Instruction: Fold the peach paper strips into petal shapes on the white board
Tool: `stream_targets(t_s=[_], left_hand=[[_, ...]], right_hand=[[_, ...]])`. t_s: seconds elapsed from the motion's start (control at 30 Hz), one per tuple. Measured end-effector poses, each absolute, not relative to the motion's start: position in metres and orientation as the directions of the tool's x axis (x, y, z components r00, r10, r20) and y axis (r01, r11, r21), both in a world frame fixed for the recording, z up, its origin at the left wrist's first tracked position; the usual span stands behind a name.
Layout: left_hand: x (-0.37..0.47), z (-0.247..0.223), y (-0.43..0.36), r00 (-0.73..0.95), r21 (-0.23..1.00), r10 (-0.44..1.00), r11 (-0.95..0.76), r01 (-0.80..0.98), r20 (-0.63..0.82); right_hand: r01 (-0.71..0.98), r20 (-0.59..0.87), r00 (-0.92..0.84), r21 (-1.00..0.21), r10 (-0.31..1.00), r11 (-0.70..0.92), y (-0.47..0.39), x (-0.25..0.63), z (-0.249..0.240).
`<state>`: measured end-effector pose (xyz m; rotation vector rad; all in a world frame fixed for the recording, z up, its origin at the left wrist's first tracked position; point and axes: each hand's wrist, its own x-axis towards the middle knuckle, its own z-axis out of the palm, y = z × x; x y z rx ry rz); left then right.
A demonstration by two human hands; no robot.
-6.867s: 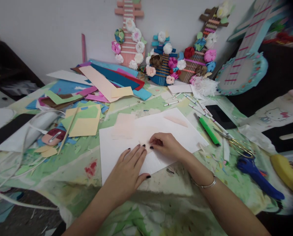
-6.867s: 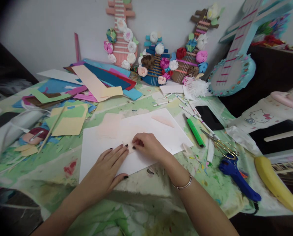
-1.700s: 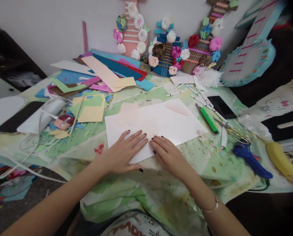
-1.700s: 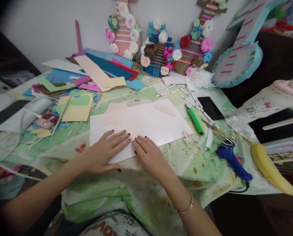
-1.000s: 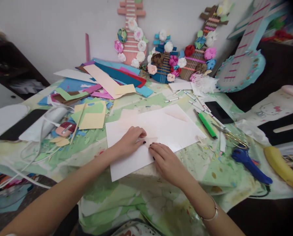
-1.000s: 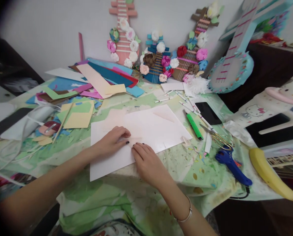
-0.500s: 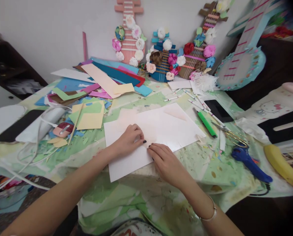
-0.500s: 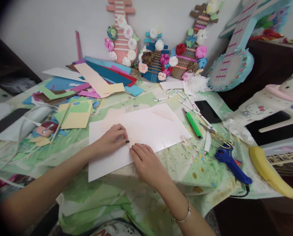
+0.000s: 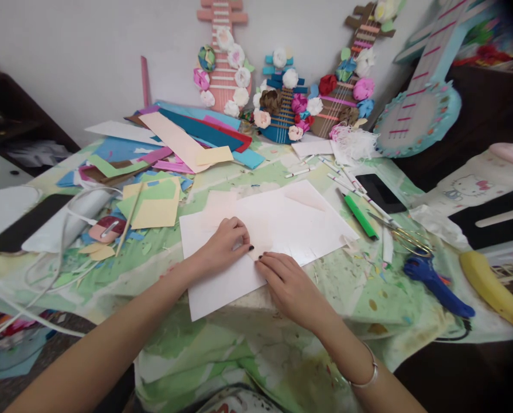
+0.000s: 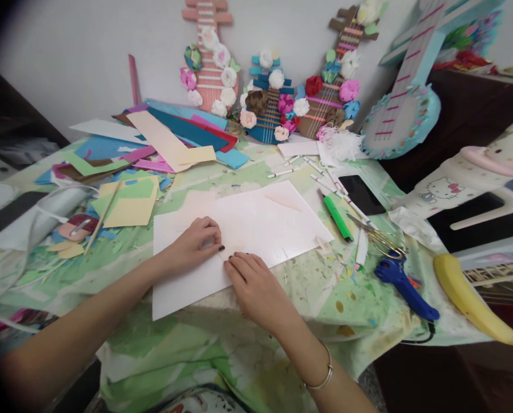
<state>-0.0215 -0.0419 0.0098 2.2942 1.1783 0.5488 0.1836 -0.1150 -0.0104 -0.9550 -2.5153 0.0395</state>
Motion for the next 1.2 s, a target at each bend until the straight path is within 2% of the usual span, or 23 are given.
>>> stream_targets(t_s=[0.47, 0.73, 0.9, 1.2], left_hand=[[-0.0233, 0.0080, -0.0436, 0.560, 0.593, 0.815, -0.526, 0.609, 0.149], [-0.0194, 0.0081, -0.0442, 0.574, 0.542, 0.806, -0.549, 0.636, 0.143], [-0.0218, 0.0072, -0.0383, 0.589, 0.570, 0.803, -0.527, 0.630, 0.090], [-0.0271, 0.0069, -0.0377, 0.581, 0.625, 0.807, -0.508, 0.593, 0.105]], right_hand=[[0.633, 0.357, -0.676, -0.167, 0.645, 0.756, -0.1147, 0.1832, -0.0084], [0.628, 0.370, -0.670, -0.181, 0.644, 0.757, -0.1145, 0.1824, -0.0075], [0.632, 0.362, -0.674, -0.171, 0.645, 0.756, -0.1142, 0.1829, -0.0080], [0.637, 0.347, -0.675, -0.171, 0.651, 0.752, -0.1151, 0.1827, -0.0083]])
